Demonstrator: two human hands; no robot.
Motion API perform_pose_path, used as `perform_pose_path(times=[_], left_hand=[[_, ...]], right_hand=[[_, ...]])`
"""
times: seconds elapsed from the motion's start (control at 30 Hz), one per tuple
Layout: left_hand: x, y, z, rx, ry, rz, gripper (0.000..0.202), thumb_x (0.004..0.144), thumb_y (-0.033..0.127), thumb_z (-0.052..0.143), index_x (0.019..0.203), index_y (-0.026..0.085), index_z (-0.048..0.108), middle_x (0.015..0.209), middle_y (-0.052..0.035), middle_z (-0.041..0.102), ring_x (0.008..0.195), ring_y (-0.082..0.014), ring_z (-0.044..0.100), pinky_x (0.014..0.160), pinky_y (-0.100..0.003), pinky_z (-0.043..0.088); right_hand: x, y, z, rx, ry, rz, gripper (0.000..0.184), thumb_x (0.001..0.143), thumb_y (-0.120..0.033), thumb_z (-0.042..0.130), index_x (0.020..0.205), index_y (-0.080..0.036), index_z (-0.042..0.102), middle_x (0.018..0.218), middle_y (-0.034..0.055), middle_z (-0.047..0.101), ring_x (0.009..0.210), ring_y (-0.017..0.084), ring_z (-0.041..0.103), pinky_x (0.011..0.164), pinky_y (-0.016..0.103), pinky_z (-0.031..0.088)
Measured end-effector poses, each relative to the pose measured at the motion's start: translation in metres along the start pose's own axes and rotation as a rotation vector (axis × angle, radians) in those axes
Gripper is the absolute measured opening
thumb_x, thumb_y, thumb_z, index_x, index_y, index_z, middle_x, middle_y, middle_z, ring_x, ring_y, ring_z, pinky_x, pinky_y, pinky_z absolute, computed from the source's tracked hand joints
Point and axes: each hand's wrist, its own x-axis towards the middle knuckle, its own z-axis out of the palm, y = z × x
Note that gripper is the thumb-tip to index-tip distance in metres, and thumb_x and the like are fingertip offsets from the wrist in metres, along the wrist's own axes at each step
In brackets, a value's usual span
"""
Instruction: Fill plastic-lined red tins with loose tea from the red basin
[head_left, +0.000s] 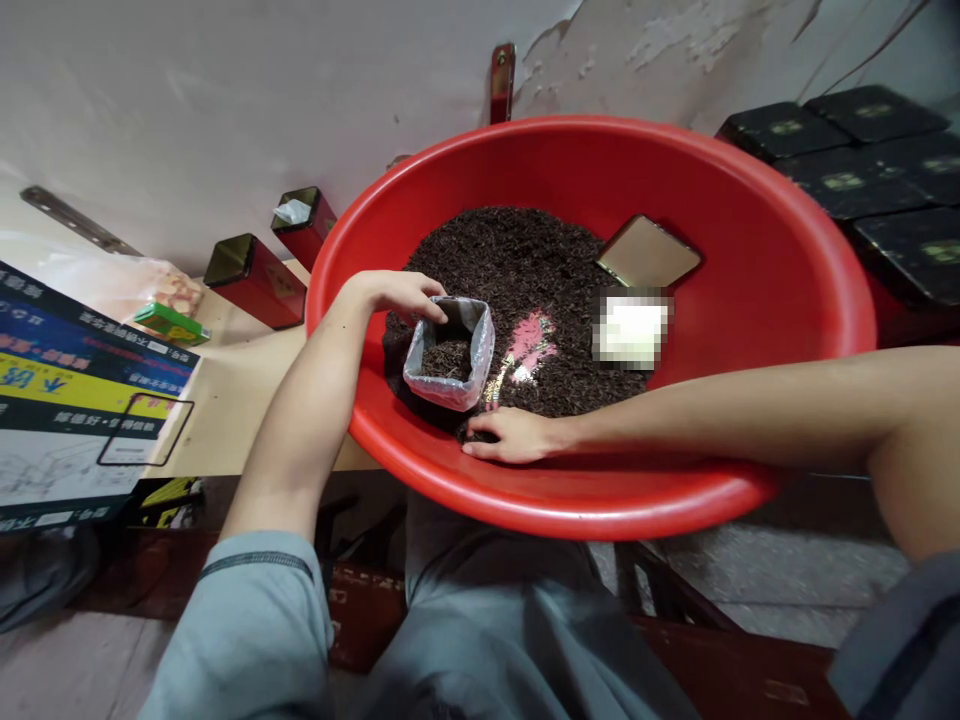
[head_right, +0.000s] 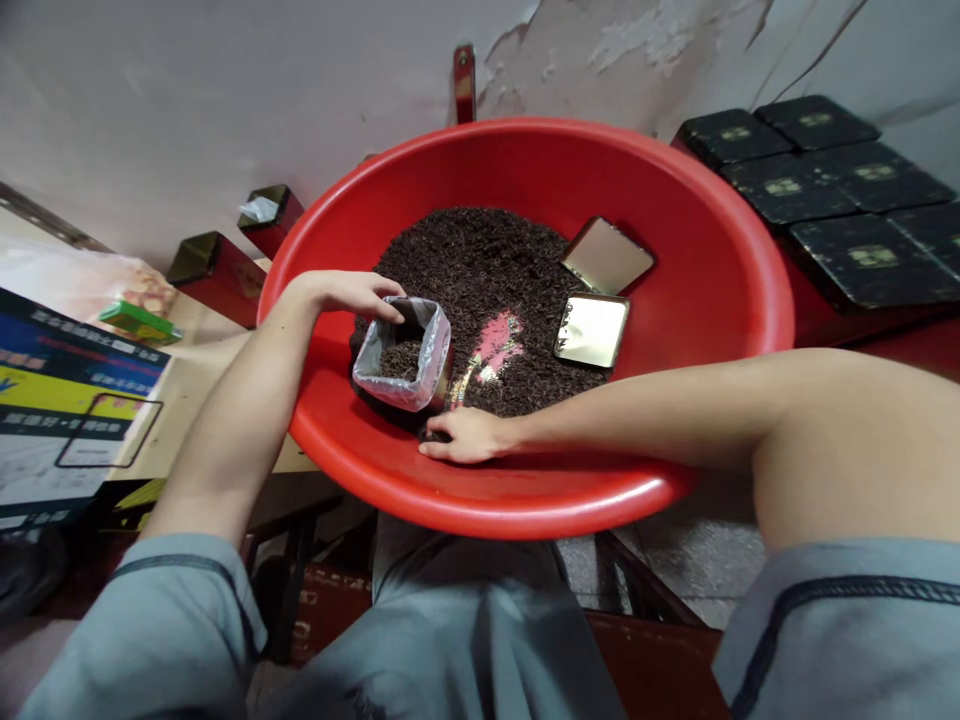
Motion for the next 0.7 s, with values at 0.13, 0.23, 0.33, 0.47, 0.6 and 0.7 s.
perform_pose_path(times=[0.13,0.23,0.33,0.47,0.6,0.7], left_hand=[[-0.001,0.001,0.001,-0.007,0.001,-0.01,0.078,0.071,0.058,0.07,0.142,0.026,0.069,0.121,-0.0061,0.077,0.112,-0.0272,0.066,0.085,-0.028,0.051],[-0.001,0.001,0.001,-0.007,0.01,-0.018,0.078,0.071,0.058,0.07,0.142,0.025,0.07,0.117,-0.0062,0.076,0.109,-0.0267,0.066,0.084,-0.028,0.052],[0.001,0.0,0.001,-0.008,0.021,-0.015,0.077,0.071,0.058,0.071,0.141,0.026,0.071,0.114,-0.0054,0.076,0.108,-0.027,0.066,0.085,-0.029,0.051],[0.005,-0.002,0.003,-0.021,0.029,-0.01,0.075,0.071,0.056,0.072,0.139,0.025,0.072,0.115,-0.0063,0.075,0.109,-0.0278,0.066,0.085,-0.03,0.051],[0.008,-0.004,0.002,-0.007,0.03,0.01,0.07,0.072,0.056,0.071,0.136,0.026,0.074,0.116,-0.0057,0.075,0.109,-0.0276,0.065,0.084,-0.03,0.052],[0.011,-0.005,0.0,0.006,-0.006,0.014,0.071,0.072,0.058,0.072,0.136,0.027,0.073,0.118,-0.0049,0.075,0.112,-0.0275,0.065,0.086,-0.03,0.052]], right_hand=[[0.007,0.004,-0.008,0.097,-0.065,-0.037,0.023,0.1,-0.033,0.062,0.102,-0.018,0.078,0.092,0.0038,0.08,0.079,0.016,0.068,0.075,0.026,0.05],[0.014,0.015,-0.031,0.152,-0.279,0.031,0.015,0.09,-0.031,0.07,0.091,-0.018,0.077,0.07,-0.0033,0.069,0.061,0.011,0.056,0.061,0.024,0.045],[0.019,0.029,-0.068,0.18,-0.376,0.1,0.021,0.08,-0.038,0.08,0.086,-0.018,0.079,0.062,-0.0055,0.064,0.054,0.01,0.053,0.052,0.023,0.041],[0.011,0.036,-0.129,0.209,-0.063,0.079,0.034,0.074,-0.049,0.09,0.072,-0.019,0.075,0.055,-0.0044,0.059,0.046,0.009,0.046,0.045,0.023,0.031],[-0.01,0.014,-0.18,0.205,0.217,0.031,0.033,0.084,-0.05,0.086,0.075,-0.02,0.075,0.055,-0.0035,0.056,0.045,0.008,0.042,0.045,0.025,0.027],[-0.015,-0.017,-0.192,0.199,0.45,-0.078,0.029,0.086,-0.042,0.086,0.077,-0.018,0.074,0.06,-0.0029,0.056,0.053,0.009,0.045,0.052,0.026,0.033]])
